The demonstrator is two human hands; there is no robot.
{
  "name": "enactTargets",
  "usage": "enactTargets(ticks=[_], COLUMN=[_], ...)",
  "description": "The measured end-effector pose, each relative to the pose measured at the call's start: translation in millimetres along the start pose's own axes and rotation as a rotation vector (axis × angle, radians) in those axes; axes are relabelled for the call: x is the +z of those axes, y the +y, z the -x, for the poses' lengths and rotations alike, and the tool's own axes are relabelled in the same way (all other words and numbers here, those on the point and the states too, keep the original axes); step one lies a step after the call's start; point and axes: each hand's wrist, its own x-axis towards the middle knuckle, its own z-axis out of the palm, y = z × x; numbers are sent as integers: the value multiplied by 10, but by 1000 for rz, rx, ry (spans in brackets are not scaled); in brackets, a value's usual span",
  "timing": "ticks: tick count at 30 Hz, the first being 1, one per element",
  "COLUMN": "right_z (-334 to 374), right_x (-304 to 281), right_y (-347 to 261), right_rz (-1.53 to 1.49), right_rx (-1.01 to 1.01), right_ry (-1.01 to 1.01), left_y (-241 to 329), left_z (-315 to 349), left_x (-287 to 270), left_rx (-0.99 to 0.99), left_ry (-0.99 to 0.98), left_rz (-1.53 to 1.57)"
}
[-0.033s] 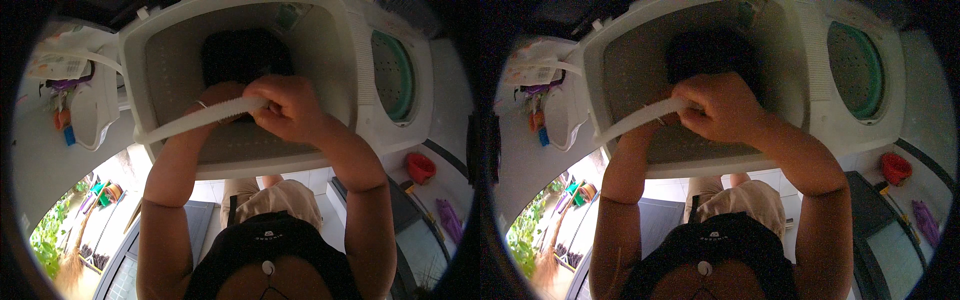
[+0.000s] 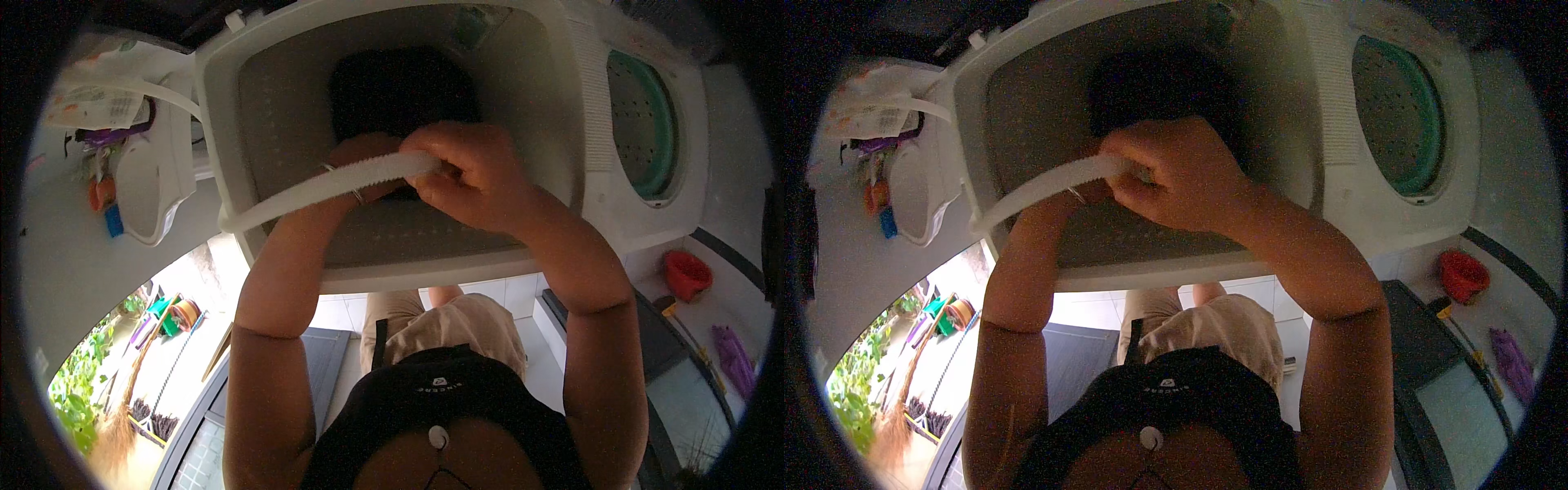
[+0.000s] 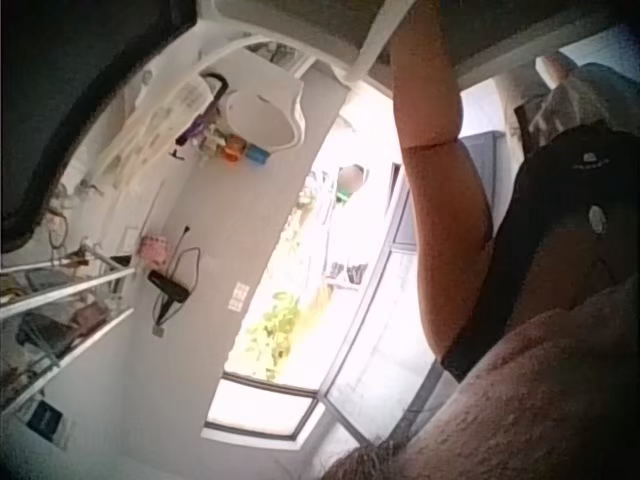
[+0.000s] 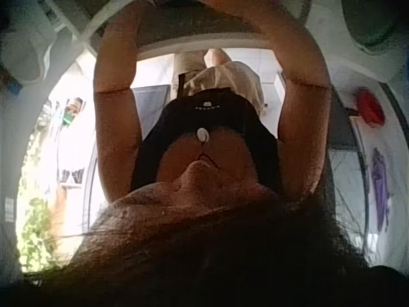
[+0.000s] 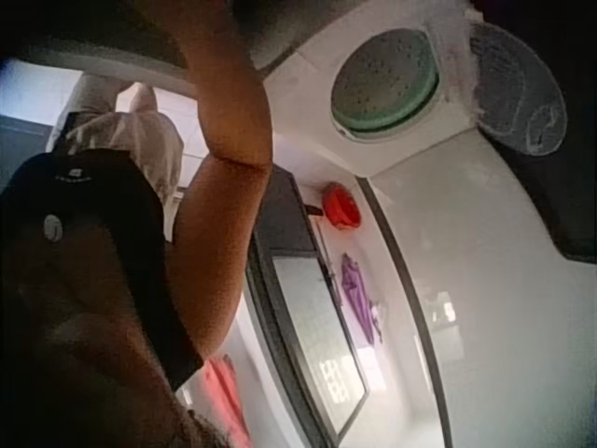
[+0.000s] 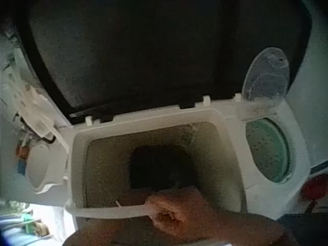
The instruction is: The person fills a washing machine tub with water using a hose, adds detergent from a packet, and agitates dark clothing by hand.
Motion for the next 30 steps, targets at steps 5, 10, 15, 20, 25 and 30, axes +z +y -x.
enactTargets(ticks=[5, 10, 15, 20, 25, 30], right_z=[-17, -31, -36, -36, -11, -29], right_x=[7, 20, -25, 23, 36, 29], right_y=[-1, 5, -32, -11, -16, -14], right_rz=[-96, -169, -162, -305, -452, -515], right_rx=[97, 58, 52, 48, 159, 203], right_ry=[-14, -10, -55, -63, -123, -160], left_y=[-62, -54, -113, -15, -38, -19], left_z=[-91, -19, -52, -21, -45, 26], left_x=[59, -14, 22, -67, -73, -89], left_rx=[-24, -49, -55, -74, -62, -60], left_ry=[75, 65, 119, 46, 13, 11], left_rz=[-41, -146, -218, -167, -193, -218])
